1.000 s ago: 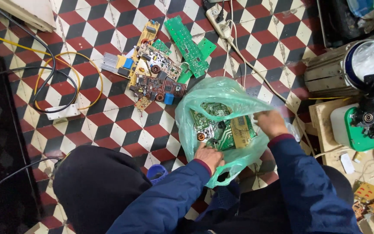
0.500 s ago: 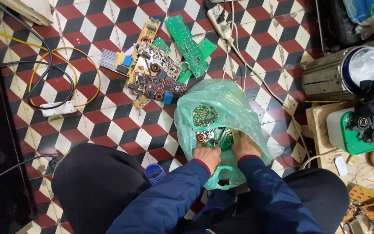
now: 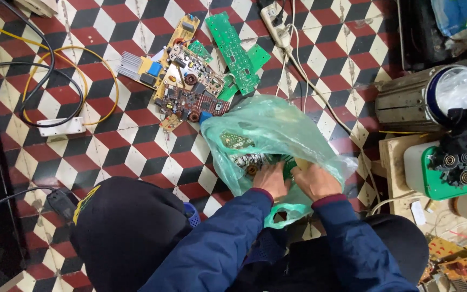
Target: Sorting through a bag of used circuit boards and inspecting them individually on a workbench.
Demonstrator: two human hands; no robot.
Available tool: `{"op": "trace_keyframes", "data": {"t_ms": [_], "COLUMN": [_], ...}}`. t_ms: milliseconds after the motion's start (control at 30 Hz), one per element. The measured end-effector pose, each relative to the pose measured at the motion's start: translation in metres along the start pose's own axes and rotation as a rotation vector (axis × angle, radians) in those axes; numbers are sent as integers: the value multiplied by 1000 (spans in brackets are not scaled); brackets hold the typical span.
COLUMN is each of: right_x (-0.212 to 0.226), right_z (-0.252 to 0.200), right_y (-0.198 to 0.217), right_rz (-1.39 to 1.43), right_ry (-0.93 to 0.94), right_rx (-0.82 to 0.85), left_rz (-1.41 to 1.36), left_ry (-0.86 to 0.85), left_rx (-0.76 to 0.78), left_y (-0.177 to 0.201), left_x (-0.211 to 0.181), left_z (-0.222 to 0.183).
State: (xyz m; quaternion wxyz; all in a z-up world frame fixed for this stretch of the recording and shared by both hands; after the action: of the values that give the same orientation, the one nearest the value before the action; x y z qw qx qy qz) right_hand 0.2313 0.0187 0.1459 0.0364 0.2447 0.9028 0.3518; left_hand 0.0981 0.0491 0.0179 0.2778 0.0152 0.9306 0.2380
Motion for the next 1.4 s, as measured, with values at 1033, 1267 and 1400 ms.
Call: {"op": "trace_keyframes", "data": {"t_ms": [1033,1267,1400], "right_x": [46,-32,-19], "right_z": [18,21,-24], "right_y": [3,20,46], "right_rz": [1493,676,753], "right_ry": [0,95,210], "right_rx": [-139,-380,-407], "left_rz": [-469,-629,-664], "left_ry": [287,285,320], "left_rx": [-33,-14,-16], "left_y": [79,65,62], "left_x": [-3,22,18], "left_z": [-69,-32,-12]}}
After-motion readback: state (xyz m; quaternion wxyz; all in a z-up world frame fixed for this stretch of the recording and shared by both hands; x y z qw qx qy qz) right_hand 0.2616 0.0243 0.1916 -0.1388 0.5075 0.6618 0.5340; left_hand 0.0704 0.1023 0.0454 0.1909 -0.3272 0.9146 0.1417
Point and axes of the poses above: each hand's wrist, its own z-axis towards the middle knuckle, its own y-axis out of the back of the hand, x = y × z, the point moved 3 cm from there along z, towards the middle knuckle, and after that the axes turned 12 degrees about y, right-handed, at the moved point
